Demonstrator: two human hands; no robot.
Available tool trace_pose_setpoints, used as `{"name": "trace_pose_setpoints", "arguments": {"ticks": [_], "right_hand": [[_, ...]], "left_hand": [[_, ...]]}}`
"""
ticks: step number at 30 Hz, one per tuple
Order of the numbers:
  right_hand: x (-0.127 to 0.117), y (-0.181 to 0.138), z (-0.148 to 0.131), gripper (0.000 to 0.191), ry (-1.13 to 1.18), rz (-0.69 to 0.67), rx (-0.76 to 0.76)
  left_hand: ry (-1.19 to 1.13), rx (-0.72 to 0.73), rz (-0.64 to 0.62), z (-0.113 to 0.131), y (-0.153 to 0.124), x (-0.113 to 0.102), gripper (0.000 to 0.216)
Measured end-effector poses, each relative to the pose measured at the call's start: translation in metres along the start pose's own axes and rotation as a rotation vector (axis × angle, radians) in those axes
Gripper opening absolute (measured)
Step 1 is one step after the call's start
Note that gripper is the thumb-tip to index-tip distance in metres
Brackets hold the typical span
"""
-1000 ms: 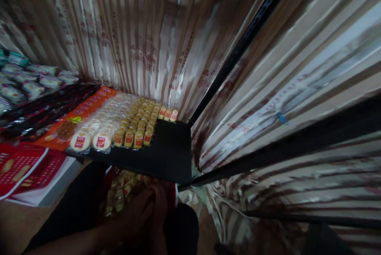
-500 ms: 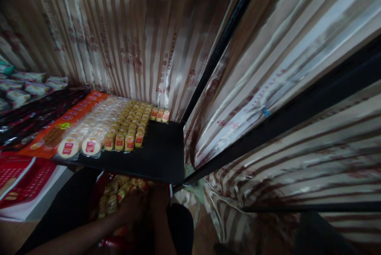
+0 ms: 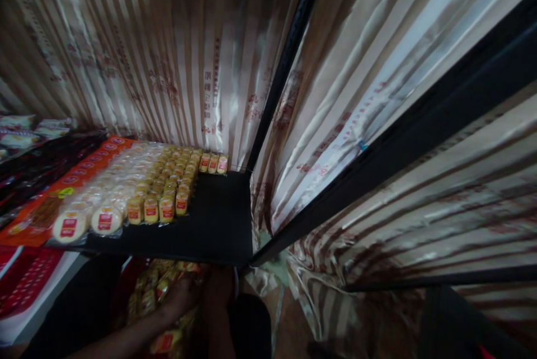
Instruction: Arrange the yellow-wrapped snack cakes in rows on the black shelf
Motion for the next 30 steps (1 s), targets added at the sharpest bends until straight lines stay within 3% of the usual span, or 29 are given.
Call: {"name": "trace_pose_setpoints", "arguments": {"ticks": [4,9,13,17,20,24,30], "right_hand": [[-0.018,-0.009,-0.006,0.03,0.032,-0.003,0.025],[-0.024,-0.029,-0.017,0.032,0.213,-0.033,-0.058],[-0.025,-0.048,-0.018,0.029,0.372,-0.038,-0.036],[-0.028,-0.059,-0.018,0.024,0.558,0.001,-0.005],[-0.032,-0.06,-0.022,0.024,0.659,0.016,-0.006],[-0.043,-0.059,-0.036,0.039,0.871,-0.018,-0.026],[-0.076,-0.056,-0.066,0.046,1.308,-0.017,-0.092]], "left_hand": [[0.136,0.029,0.044,-0.002,-0.001,-0.002,0.043],[0.098,0.14,0.128,-0.007,-0.01,-0.013,0.055],[-0.007,0.3,0.071,-0.006,-0.025,-0.016,0.054],[-0.089,0.346,0.046,-0.013,-0.039,-0.027,0.049],[-0.14,0.386,0.04,-0.013,-0.049,-0.04,0.045],[-0.145,0.348,0.076,-0.005,-0.059,-0.067,0.039],[-0.222,0.387,0.027,0.03,-0.073,-0.101,0.041]]}}
Point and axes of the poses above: each hand's wrist, its own y-axis towards the middle knuckle, its own x-axis out of the palm, z = x × y, the point moved 9 cm from there along y, towards the middle knuckle, and after that the axes turned 8 degrees about -x, right-handed, at the moved point
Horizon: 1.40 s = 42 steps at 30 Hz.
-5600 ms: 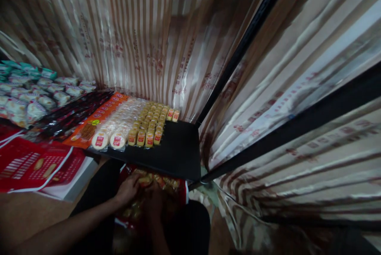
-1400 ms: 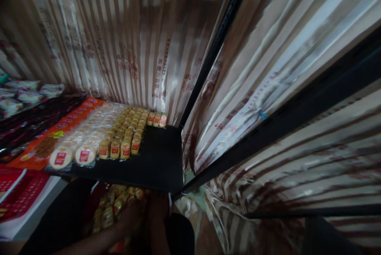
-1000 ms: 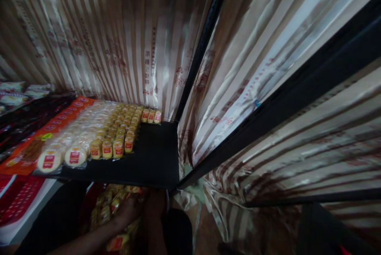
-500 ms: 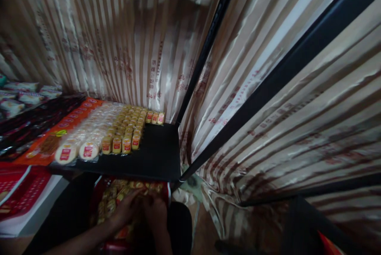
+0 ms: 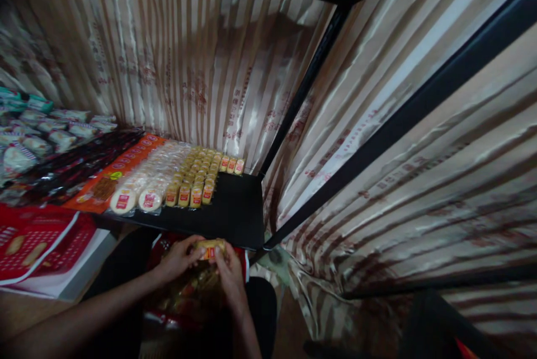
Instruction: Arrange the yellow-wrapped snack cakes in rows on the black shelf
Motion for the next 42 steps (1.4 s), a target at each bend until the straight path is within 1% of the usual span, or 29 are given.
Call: {"name": "trace_pose_setpoints", "arguments": {"ticks": [3,6,8,11,14,16,19,21,23,25,26,28,29,31,33,36,39,42], "right_hand": [[0.005,0.005,-0.006,0.051,0.222,0.062,0.003],[0.004,0.011,-0.005,0.056,0.356,0.172,0.016],[0.003,0.012,-0.004,0.05,0.381,0.228,0.017],[0.003,0.013,-0.003,0.04,0.403,0.245,0.025],[-0.001,0.012,0.002,0.039,0.428,0.281,0.054],[-0.006,0.012,0.008,0.041,0.408,0.307,0.08],[-0.009,0.014,0.016,0.045,0.276,0.274,0.108],[-0.013,0.015,0.014,0.051,0.08,0.245,0.078],[-0.024,0.014,-0.001,0.059,-0.231,0.296,-0.024],[-0.031,0.011,-0.027,0.062,-0.554,0.366,-0.187],[-0.03,0.01,-0.039,0.06,-0.679,0.373,-0.27],[-0.023,0.011,-0.054,0.052,-0.814,0.316,-0.396],[-0.02,0.014,-0.057,0.048,-0.836,0.28,-0.424],[-0.019,0.022,-0.057,0.045,-0.835,0.244,-0.419],[-0.022,0.033,-0.055,0.043,-0.81,0.241,-0.388],[-0.026,0.052,-0.057,0.035,-0.783,0.241,-0.38],[-0.038,0.077,-0.059,0.029,-0.744,0.297,-0.361],[-0.056,0.11,-0.055,0.032,-0.67,0.375,-0.323]], "left_hand": [[-0.152,-0.007,-0.029,0.011,0.005,-0.002,0.044],[-0.273,-0.057,-0.031,0.012,0.01,0.0,0.047],[-0.338,-0.083,-0.049,0.011,0.013,0.004,0.048],[-0.427,-0.113,-0.079,0.01,0.014,0.009,0.047],[-0.445,-0.133,-0.075,0.011,0.015,0.01,0.044],[-0.412,-0.133,-0.057,0.014,0.017,0.009,0.038],[-0.343,-0.106,-0.001,0.018,0.024,0.004,0.029],[-0.289,-0.085,0.02,0.02,0.029,0.001,0.029],[-0.204,-0.061,0.026,0.024,0.033,-0.001,0.029],[-0.07,0.007,0.06,0.036,0.034,-0.006,0.03],[0.004,0.058,0.084,0.044,0.034,-0.01,0.031],[0.135,0.157,0.11,0.063,0.034,-0.014,0.032],[0.182,0.19,0.109,0.071,0.035,-0.014,0.032],[0.241,0.216,0.093,0.082,0.041,-0.014,0.032],[0.276,0.234,0.074,0.091,0.051,-0.014,0.032],[0.325,0.259,0.064,0.105,0.071,-0.013,0.029],[0.373,0.256,0.059,0.117,0.095,-0.01,0.029],[0.355,0.222,0.099,0.129,0.124,-0.008,0.034]]}}
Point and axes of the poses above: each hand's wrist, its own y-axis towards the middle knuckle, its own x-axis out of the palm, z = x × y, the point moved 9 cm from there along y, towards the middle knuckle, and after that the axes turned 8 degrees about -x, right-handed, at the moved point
